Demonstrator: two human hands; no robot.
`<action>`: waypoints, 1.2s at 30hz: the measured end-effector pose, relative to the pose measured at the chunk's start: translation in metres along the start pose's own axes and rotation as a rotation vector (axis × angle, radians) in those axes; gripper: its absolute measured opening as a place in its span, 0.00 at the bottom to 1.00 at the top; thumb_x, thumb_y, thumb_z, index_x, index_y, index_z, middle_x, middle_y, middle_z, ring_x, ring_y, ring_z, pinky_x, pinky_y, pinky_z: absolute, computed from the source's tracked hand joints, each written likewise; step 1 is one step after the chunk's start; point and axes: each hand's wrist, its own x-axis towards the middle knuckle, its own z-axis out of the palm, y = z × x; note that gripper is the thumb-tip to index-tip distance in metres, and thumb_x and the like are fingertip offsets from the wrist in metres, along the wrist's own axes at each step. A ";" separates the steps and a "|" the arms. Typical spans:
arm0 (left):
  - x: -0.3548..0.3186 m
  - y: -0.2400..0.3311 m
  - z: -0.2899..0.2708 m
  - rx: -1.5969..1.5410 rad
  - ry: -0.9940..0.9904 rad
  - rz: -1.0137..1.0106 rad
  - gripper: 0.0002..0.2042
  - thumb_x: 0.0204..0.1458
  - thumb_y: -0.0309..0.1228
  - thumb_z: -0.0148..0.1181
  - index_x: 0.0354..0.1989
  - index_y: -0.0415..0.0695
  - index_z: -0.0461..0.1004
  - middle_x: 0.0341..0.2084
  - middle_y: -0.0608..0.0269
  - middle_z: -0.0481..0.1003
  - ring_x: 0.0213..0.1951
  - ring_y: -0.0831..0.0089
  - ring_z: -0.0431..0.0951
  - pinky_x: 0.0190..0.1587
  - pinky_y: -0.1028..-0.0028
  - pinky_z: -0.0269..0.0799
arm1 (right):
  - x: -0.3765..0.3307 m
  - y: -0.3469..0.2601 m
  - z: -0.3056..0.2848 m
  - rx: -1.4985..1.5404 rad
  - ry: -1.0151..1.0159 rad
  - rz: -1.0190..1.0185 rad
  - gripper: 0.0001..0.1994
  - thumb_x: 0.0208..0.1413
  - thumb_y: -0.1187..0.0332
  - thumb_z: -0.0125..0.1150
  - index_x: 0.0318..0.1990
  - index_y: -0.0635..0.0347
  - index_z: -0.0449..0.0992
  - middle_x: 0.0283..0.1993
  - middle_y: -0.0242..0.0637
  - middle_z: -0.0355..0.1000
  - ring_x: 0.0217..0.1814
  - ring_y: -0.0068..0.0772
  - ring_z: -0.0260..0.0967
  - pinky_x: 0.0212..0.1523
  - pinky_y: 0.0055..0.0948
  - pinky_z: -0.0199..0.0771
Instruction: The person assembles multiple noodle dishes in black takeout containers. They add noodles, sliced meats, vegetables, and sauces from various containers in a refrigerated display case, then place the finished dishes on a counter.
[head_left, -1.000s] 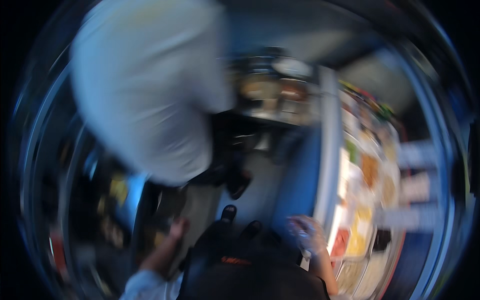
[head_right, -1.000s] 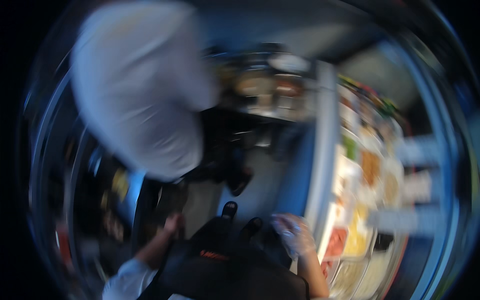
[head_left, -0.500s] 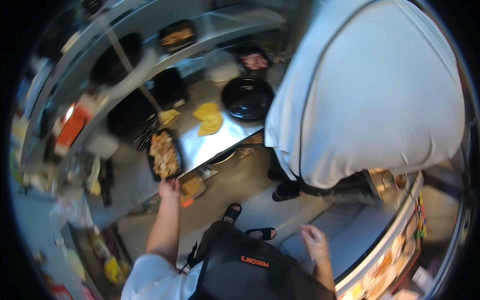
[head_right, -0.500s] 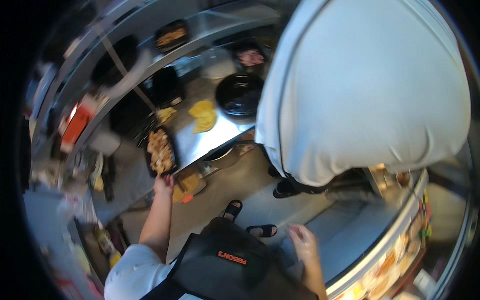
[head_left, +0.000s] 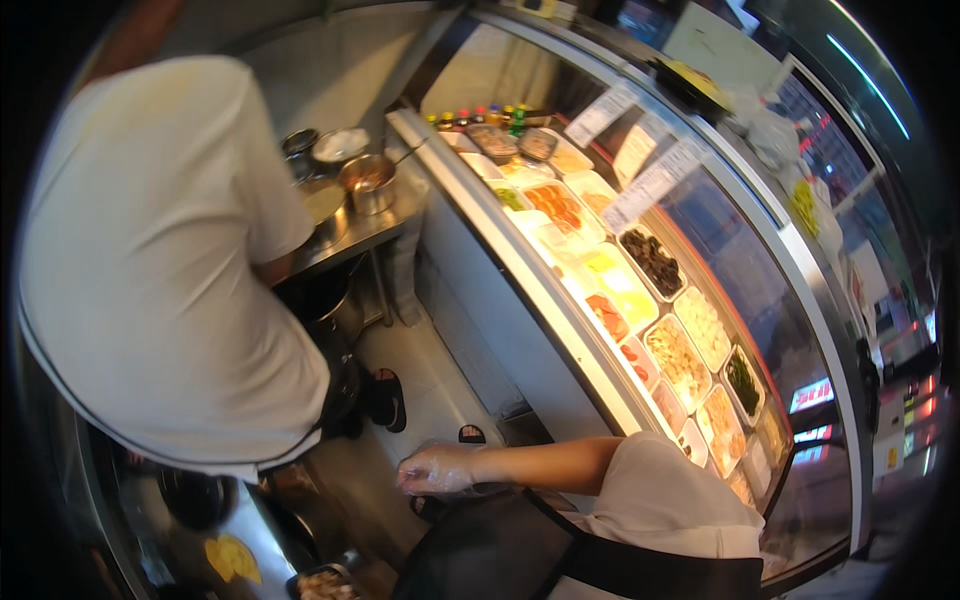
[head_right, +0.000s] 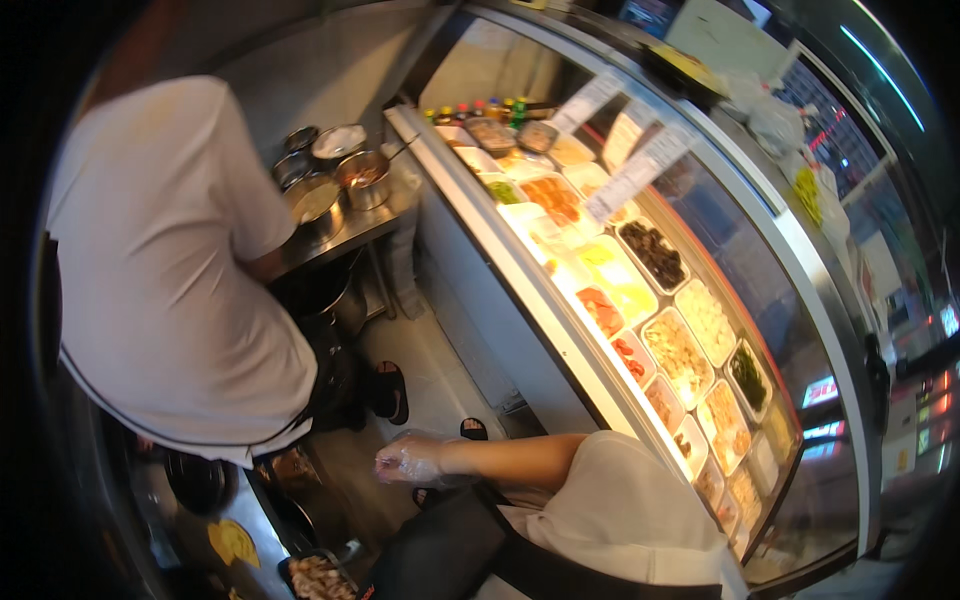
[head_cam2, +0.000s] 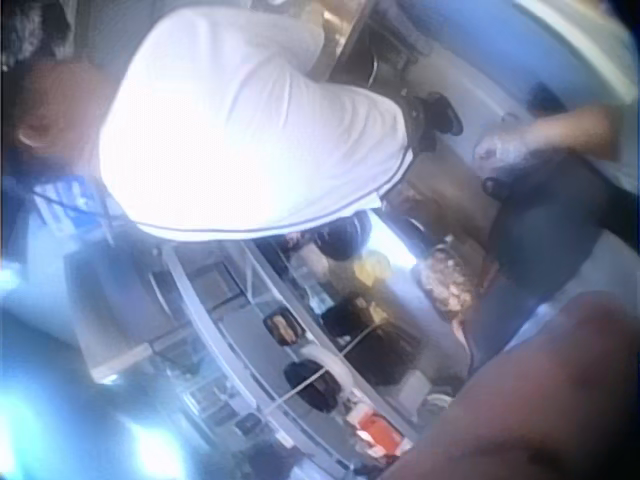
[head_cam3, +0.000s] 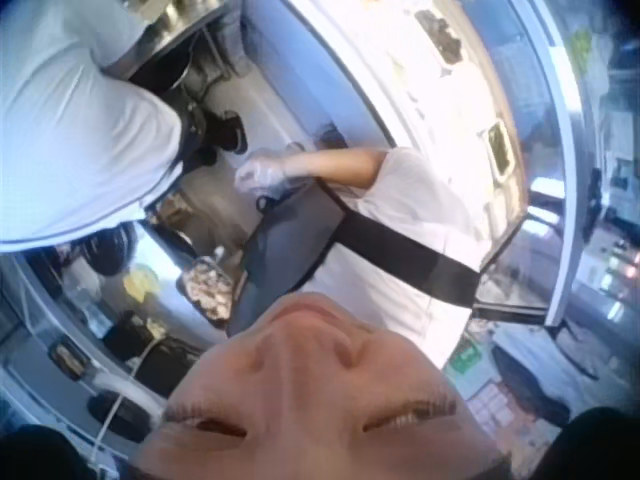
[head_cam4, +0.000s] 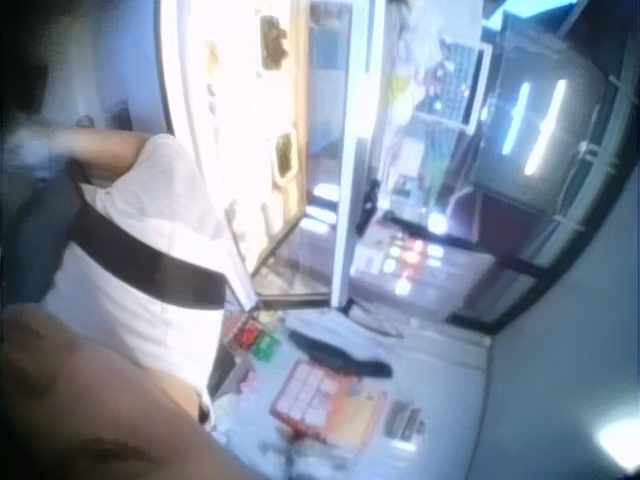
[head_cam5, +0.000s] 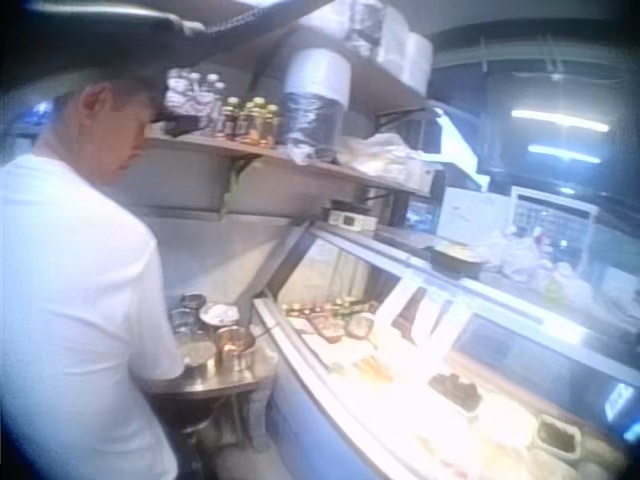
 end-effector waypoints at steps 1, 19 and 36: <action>-0.007 0.008 0.015 0.061 -0.055 -0.013 0.21 0.46 0.28 0.53 0.52 0.40 0.63 0.46 0.58 0.69 0.48 0.56 0.68 0.53 0.60 0.66 | -0.005 -0.002 -0.006 0.000 -0.020 0.057 0.11 0.55 0.62 0.53 0.42 0.57 0.72 0.38 0.38 0.74 0.41 0.34 0.72 0.42 0.30 0.70; -0.017 -0.126 0.439 0.196 -0.936 -0.544 0.27 0.37 0.21 0.50 0.53 0.36 0.62 0.48 0.51 0.68 0.50 0.58 0.70 0.52 0.60 0.67 | -0.244 0.100 -0.181 0.398 1.213 0.458 0.08 0.54 0.72 0.53 0.41 0.61 0.74 0.33 0.34 0.74 0.34 0.23 0.71 0.36 0.21 0.70; 0.010 -0.178 0.509 0.425 -1.092 -0.929 0.22 0.46 0.28 0.54 0.52 0.38 0.63 0.45 0.55 0.71 0.47 0.61 0.72 0.52 0.62 0.66 | -0.256 0.068 -0.169 0.562 1.511 0.571 0.09 0.54 0.73 0.52 0.42 0.62 0.72 0.33 0.31 0.71 0.34 0.18 0.67 0.34 0.17 0.68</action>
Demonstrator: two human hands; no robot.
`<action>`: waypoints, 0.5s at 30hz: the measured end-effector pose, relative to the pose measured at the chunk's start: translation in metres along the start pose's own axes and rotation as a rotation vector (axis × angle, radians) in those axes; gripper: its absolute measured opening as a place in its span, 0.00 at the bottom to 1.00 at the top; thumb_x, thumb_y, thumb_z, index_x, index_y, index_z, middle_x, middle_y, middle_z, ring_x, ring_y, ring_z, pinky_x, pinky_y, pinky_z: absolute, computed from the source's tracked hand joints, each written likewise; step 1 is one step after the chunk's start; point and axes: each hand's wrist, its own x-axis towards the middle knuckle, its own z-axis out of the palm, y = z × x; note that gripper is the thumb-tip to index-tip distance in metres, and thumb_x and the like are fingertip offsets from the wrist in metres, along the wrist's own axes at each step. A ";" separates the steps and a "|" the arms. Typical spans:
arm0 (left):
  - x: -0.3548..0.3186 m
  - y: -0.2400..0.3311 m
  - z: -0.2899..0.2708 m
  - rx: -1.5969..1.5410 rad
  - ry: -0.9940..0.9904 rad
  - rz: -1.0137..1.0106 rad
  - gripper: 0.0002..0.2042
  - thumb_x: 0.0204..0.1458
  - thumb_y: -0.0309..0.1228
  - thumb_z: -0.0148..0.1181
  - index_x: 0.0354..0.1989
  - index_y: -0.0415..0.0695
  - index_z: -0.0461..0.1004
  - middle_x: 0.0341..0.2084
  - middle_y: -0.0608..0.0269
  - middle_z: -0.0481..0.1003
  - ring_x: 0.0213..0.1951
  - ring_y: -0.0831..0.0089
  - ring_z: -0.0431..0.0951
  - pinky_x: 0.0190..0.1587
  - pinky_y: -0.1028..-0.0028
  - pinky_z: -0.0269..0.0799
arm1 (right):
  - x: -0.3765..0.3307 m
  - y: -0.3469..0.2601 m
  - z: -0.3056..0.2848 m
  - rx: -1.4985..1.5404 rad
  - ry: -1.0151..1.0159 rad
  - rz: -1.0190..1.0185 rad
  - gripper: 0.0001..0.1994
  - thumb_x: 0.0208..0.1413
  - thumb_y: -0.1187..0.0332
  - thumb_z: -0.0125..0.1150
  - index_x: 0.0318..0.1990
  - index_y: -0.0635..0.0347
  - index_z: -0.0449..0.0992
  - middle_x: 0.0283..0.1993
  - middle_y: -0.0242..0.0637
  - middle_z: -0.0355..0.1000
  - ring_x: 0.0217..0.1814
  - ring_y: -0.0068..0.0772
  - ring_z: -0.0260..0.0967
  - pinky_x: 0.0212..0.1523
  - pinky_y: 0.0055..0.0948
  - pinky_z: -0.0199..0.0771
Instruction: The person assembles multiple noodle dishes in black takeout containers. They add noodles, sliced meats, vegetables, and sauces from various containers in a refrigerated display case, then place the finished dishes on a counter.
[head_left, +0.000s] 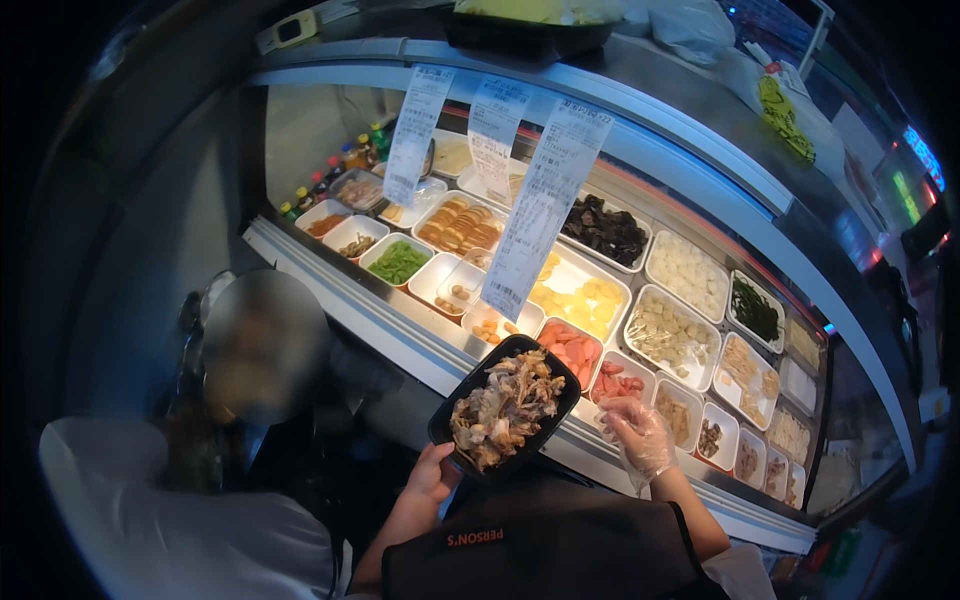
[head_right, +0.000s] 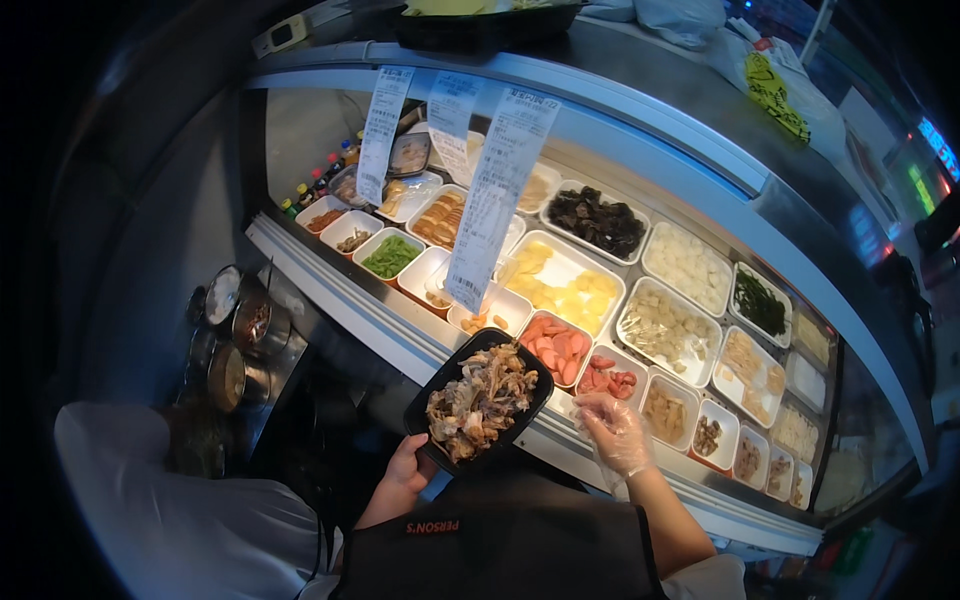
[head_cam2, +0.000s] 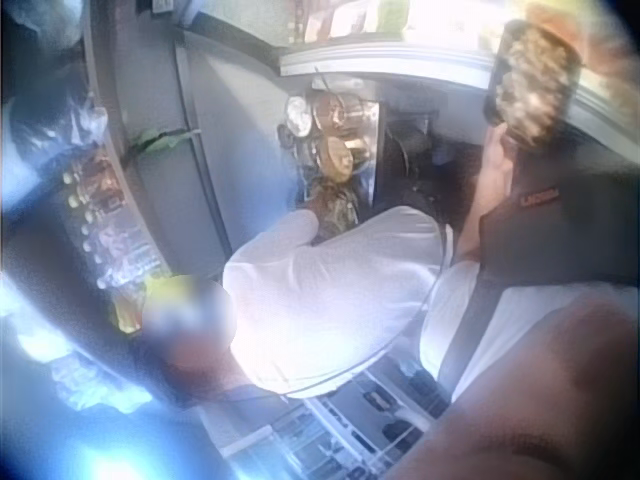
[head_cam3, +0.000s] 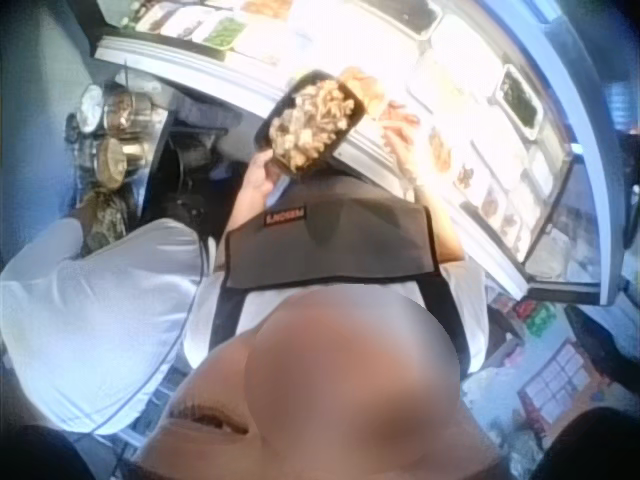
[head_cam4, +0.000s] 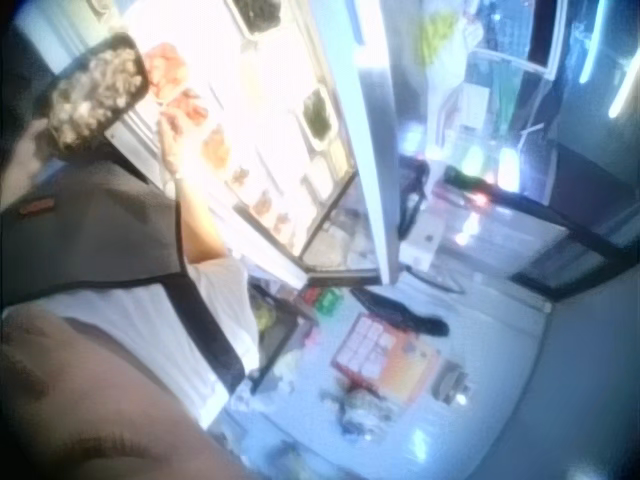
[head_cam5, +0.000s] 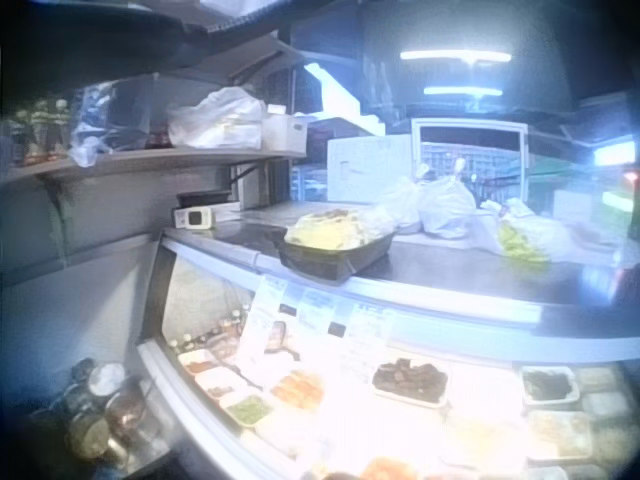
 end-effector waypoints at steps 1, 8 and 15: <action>0.000 0.003 0.003 0.010 -0.009 -0.008 0.23 0.45 0.29 0.55 0.52 0.38 0.63 0.46 0.54 0.71 0.47 0.61 0.72 0.52 0.61 0.66 | -0.002 -0.006 0.004 0.006 0.009 0.005 0.09 0.54 0.74 0.52 0.42 0.62 0.73 0.33 0.30 0.71 0.34 0.18 0.67 0.35 0.17 0.68; 0.012 0.000 -0.039 0.039 0.040 -0.159 0.30 0.44 0.38 0.52 0.57 0.36 0.59 0.52 0.51 0.66 0.54 0.59 0.66 0.58 0.62 0.60 | -0.001 0.033 -0.045 -0.036 0.176 -0.019 0.11 0.53 0.73 0.53 0.44 0.62 0.72 0.35 0.32 0.72 0.37 0.21 0.68 0.38 0.21 0.70; -0.011 0.011 -0.003 0.097 0.101 -0.084 0.32 0.46 0.42 0.48 0.59 0.37 0.54 0.55 0.51 0.62 0.56 0.56 0.63 0.58 0.60 0.58 | 0.024 0.081 -0.153 -0.632 0.285 0.173 0.19 0.44 0.71 0.62 0.47 0.54 0.72 0.42 0.38 0.72 0.44 0.30 0.71 0.45 0.28 0.71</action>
